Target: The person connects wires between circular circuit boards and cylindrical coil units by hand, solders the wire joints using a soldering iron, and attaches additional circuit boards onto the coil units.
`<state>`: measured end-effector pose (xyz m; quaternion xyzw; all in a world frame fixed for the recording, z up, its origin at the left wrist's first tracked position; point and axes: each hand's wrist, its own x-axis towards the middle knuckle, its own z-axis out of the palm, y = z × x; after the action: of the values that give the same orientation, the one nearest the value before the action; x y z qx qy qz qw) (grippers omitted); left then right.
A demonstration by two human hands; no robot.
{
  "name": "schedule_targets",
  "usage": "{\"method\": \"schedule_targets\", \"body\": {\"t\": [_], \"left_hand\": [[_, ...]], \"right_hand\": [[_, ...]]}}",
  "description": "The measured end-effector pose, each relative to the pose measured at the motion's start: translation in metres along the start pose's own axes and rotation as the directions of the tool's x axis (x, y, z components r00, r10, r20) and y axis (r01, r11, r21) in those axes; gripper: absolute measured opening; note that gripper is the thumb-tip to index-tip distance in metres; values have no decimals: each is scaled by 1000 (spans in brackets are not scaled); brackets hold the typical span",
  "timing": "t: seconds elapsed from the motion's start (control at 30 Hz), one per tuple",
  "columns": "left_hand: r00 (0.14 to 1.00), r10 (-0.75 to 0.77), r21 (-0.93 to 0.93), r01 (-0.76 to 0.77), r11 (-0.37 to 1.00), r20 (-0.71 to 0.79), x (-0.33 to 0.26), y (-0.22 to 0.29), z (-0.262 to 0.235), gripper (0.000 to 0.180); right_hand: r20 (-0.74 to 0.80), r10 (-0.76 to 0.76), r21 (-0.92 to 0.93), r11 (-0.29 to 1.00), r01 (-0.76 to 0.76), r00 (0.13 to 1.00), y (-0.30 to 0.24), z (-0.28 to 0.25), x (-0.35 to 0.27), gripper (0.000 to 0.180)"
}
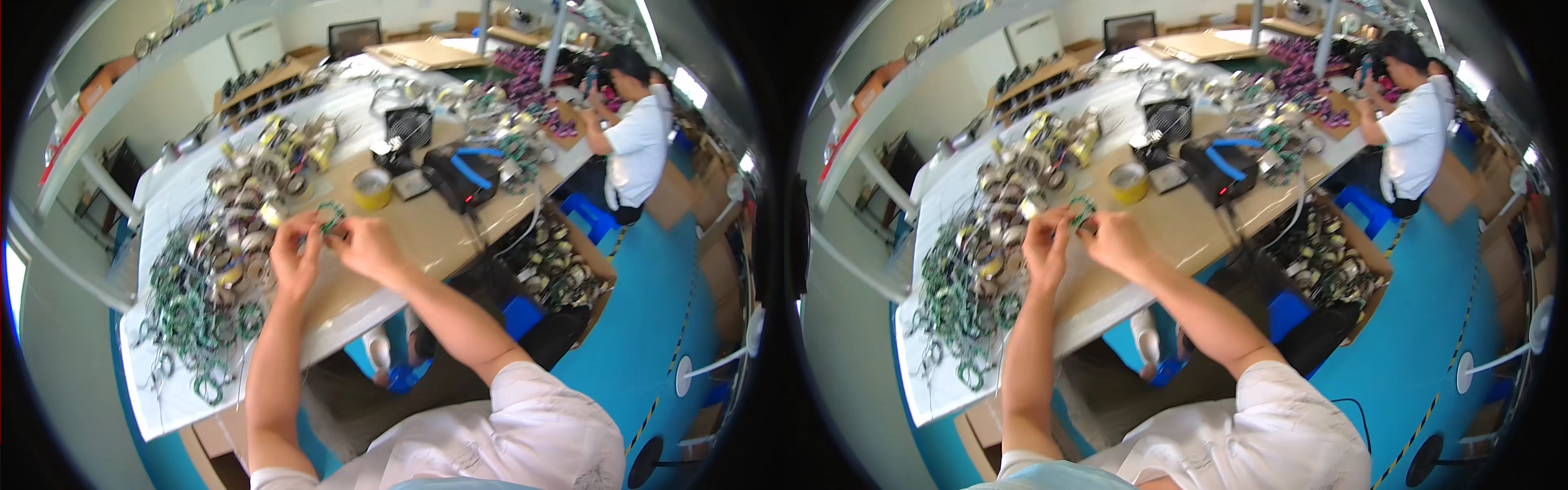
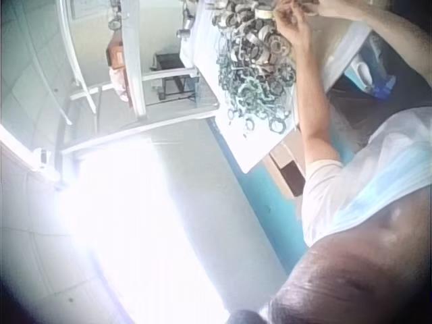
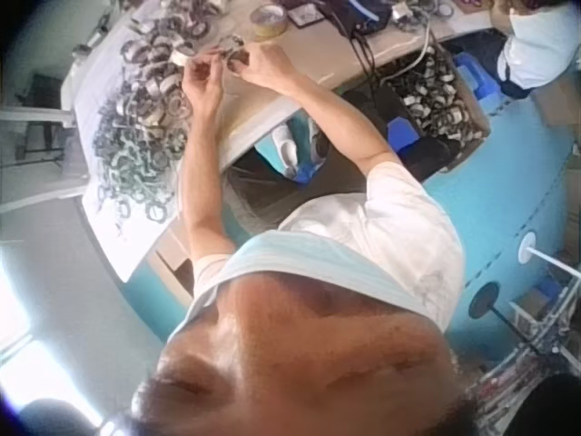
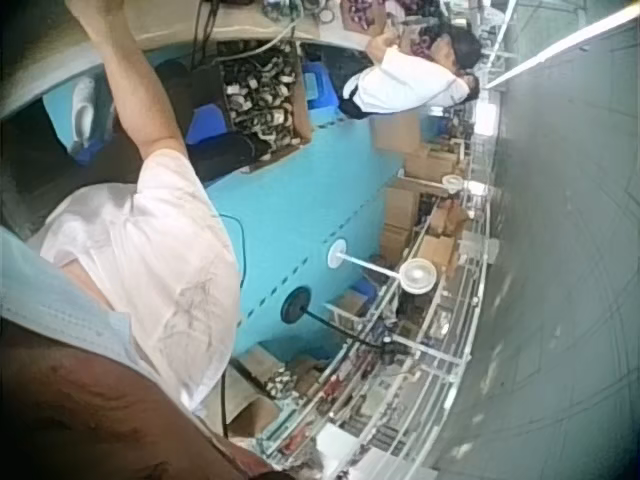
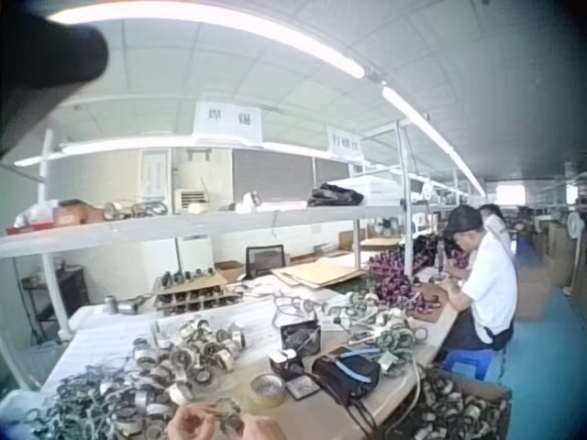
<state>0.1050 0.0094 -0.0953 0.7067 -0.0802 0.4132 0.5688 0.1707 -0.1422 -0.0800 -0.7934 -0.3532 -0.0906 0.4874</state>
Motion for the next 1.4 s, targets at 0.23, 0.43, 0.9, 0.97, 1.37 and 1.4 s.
{"method": "schedule_targets", "body": {"t": [0.23, 0.43, 0.9, 0.97, 1.37, 1.4], "left_hand": [[984, 10, -131, -33, 991, -176, 0, 18, -28, 5], [968, -99, -175, 59, 983, -231, 10, 15, -23, 10], [953, -249, -226, 208, 952, -170, -4, 16, -18, 10], [952, -291, -270, 256, 928, -97, 2, 21, -4, 11], [933, -342, 67, 336, 939, 111, -1, 25, -4, 15], [926, -348, 121, 332, 935, 149, -1, 32, -1, 13]], "right_hand": [[20, -169, 6, 986, 169, 985, -10, -32, 29, 20], [-41, -4, 155, 988, 10, 999, -10, -177, 86, 21], [-195, 335, -772, 528, -355, 922, 169, -313, 178, 26], [-207, 138, -803, 542, -248, 969, 148, -319, 159, 22], [378, -245, -484, 770, 416, 893, -13, -60, 128, 20], [406, -245, -444, 789, 425, 880, -8, -40, 128, 21]]}}
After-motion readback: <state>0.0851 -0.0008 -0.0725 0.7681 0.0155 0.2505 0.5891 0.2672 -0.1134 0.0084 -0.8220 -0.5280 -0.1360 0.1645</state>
